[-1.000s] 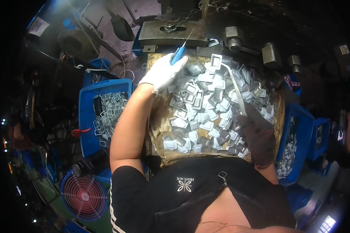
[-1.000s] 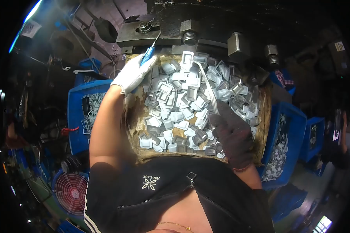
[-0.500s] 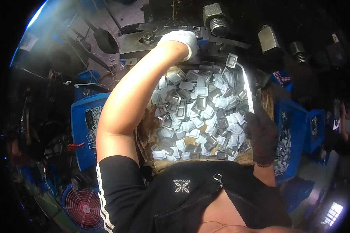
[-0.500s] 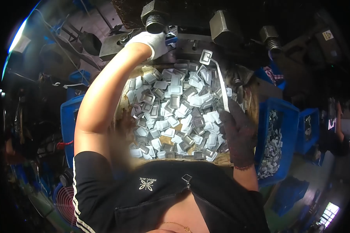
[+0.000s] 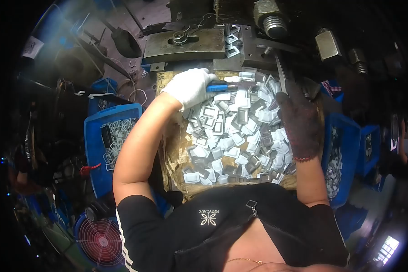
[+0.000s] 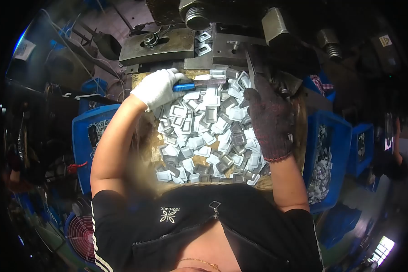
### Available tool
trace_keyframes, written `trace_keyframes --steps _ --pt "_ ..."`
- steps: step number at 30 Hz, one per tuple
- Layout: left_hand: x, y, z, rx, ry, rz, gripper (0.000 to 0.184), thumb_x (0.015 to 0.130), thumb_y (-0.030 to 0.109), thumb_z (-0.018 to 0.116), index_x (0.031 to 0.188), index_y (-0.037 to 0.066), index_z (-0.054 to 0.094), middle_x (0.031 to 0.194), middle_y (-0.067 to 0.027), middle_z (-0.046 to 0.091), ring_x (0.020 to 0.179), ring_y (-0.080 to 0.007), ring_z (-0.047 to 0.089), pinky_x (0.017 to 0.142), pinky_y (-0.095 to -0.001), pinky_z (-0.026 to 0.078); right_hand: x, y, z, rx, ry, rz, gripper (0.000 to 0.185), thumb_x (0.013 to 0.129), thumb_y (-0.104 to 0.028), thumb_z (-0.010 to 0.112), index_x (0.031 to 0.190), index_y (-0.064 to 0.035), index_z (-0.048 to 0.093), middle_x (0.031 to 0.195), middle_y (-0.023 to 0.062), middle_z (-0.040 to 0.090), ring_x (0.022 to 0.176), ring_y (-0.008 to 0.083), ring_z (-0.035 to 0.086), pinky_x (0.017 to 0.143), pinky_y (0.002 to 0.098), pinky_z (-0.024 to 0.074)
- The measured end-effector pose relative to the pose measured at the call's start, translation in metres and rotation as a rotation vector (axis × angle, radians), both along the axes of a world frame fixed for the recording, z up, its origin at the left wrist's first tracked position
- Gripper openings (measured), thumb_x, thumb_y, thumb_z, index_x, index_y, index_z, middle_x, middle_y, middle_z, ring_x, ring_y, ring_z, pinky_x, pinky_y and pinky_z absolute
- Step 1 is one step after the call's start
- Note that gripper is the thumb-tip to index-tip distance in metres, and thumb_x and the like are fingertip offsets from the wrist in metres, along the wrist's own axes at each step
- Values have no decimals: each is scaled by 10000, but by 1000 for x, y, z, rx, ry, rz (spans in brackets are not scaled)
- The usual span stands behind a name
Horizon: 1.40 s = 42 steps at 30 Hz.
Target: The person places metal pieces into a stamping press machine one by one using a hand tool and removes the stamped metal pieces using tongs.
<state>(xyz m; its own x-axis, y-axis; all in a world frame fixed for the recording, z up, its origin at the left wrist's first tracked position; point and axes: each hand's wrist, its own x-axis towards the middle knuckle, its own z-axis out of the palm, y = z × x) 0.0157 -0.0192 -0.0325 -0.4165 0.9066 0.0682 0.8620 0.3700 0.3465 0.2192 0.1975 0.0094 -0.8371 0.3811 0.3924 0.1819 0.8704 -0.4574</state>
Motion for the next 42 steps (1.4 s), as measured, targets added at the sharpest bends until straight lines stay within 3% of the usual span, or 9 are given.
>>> trace_keyframes --steps 7,11,15,19,31,33,35,37,42 --pt "23 -2 18 -111 -73 377 307 879 344 660 1048 90 625 883 -190 690 860 -371 672 771 -464 528 26 -11 21 -618 26 -143 394 892 -82 670 1284 -102 638 851 -2 650 653 50 566 551 225 446" --pt "9 -16 -6 234 -308 573 310 839 258 691 1093 86 652 878 -196 685 846 -364 672 769 -423 522 52 -28 30 -929 -76 -227 378 912 -78 662 1285 -43 615 843 -25 628 642 37 528 561 199 434" --pt "13 -20 7 315 -393 646 366 831 281 760 1080 28 672 793 -46 667 703 -89 585 660 -278 476 66 -55 38 -1020 -281 -131 425 925 -120 674 1333 -34 585 853 -16 625 638 31 520 562 200 439" --pt "27 -19 9 499 -641 606 369 820 316 776 1016 20 679 746 -28 630 681 -92 555 651 -273 468 67 -63 27 -1006 -379 -8 403 927 -123 679 1306 -10 600 878 19 668 667 65 567 604 232 486" --pt "36 -25 15 408 -683 550 387 853 342 707 1082 33 673 895 -105 690 813 -181 650 779 -311 514 80 -58 5 -778 -312 169 400 896 -73 679 1278 21 607 1001 175 719 824 172 687 706 313 551" --pt "28 -24 9 339 -536 549 341 887 338 688 1003 20 654 807 -63 655 714 -107 599 698 -276 492 81 -55 3 -754 -298 138 415 892 -73 684 1290 10 603 1002 169 721 819 169 684 704 311 550" --pt "18 -24 11 201 -434 533 404 893 399 666 1000 11 628 814 -86 644 737 -151 605 722 -310 495 80 -51 5 -701 -304 78 434 890 -81 692 1306 -5 598 994 143 723 787 147 670 683 297 544" --pt "3 -17 21 21 -249 430 456 890 418 638 1046 -10 637 907 -204 687 849 -350 671 792 -417 506 79 -53 16 -846 -253 -74 409 909 -105 677 1302 -14 609 887 44 680 678 74 582 583 231 474" --pt "-17 42 71 -313 -125 417 369 885 345 607 1064 27 664 1006 -228 694 946 -379 675 842 -444 531 83 -35 15 -969 -73 -234 389 915 -101 674 1300 -68 629 830 -23 651 583 20 503 492 181 406"
